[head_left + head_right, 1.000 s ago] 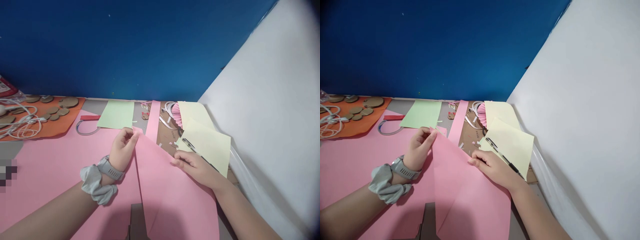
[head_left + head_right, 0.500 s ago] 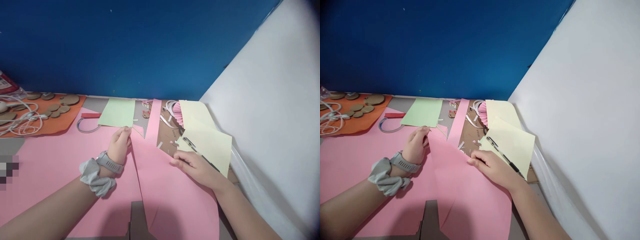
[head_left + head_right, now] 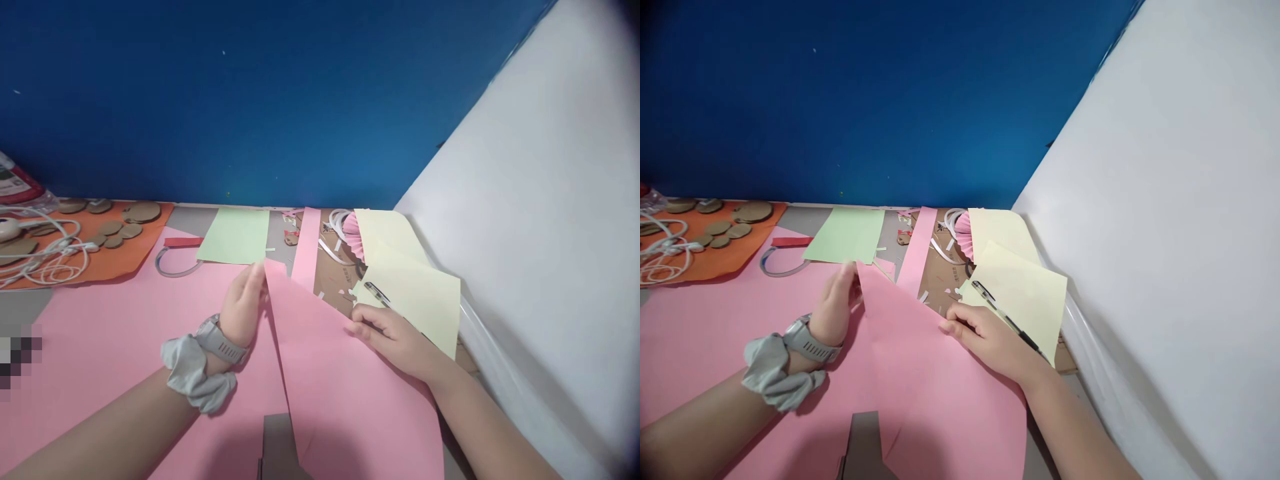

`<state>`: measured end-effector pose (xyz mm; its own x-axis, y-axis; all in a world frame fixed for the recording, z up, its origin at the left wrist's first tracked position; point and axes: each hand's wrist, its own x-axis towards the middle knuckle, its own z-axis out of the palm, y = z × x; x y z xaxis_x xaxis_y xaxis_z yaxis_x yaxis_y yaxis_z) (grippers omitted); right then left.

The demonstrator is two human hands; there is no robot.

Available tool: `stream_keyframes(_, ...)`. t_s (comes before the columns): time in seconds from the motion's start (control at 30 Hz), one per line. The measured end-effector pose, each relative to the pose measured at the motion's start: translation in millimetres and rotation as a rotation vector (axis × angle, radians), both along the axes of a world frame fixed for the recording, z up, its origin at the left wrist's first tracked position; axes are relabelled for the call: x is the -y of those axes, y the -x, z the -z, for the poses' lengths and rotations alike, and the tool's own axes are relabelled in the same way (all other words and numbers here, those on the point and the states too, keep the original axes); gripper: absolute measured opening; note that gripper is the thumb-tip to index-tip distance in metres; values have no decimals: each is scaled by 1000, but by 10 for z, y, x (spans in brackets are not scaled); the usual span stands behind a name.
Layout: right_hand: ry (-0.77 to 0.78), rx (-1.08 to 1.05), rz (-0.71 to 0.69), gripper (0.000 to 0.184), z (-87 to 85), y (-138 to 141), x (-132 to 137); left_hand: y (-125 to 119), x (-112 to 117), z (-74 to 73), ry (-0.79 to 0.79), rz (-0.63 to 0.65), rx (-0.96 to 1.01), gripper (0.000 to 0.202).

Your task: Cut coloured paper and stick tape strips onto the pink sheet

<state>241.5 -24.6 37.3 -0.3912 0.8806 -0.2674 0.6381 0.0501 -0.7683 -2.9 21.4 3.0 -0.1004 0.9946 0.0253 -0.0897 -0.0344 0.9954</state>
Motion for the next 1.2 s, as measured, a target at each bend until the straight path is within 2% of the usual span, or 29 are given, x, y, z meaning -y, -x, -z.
stream_keyframes(0.07,-10,-7,4,36,1,4,-4,4,27,7,-68,36,-179,41)
stream_keyframes(0.13,-21,-9,2,36,-3,20,-5,17,34,17,-104,40,-254,42)
stream_keyframes(0.23,-28,-16,-5,35,-15,42,-5,27,34,23,-80,55,-221,41)
stream_keyframes(0.37,-45,-12,13,35,-24,38,-5,10,55,1,-76,157,-228,40)
stream_keyframes(0.47,-55,-15,21,36,-30,39,-7,3,69,-12,-114,133,-307,41)
stream_keyframes(0.57,-40,-30,20,35,-44,49,-11,11,70,-8,-104,115,-284,41)
stream_keyframes(0.77,-51,-39,66,35,-23,47,-13,20,69,5,-124,173,-225,40)
stream_keyframes(0.87,-123,-77,177,35,27,56,-27,2,88,-30,-146,289,-196,38)
stream_keyframes(0.97,-235,-129,385,33,48,53,-55,-25,113,-71,-107,523,-302,33)
stream_keyframes(1.03,-271,-147,482,32,31,33,-68,-39,120,-79,-69,617,-387,36)
stream_keyframes(1.1,-249,-170,506,30,-2,4,-67,-47,116,-71,-57,615,-457,39)
stream_keyframes(1.2,-88,-257,448,26,-37,-34,-49,-49,101,-58,-73,573,-503,41)
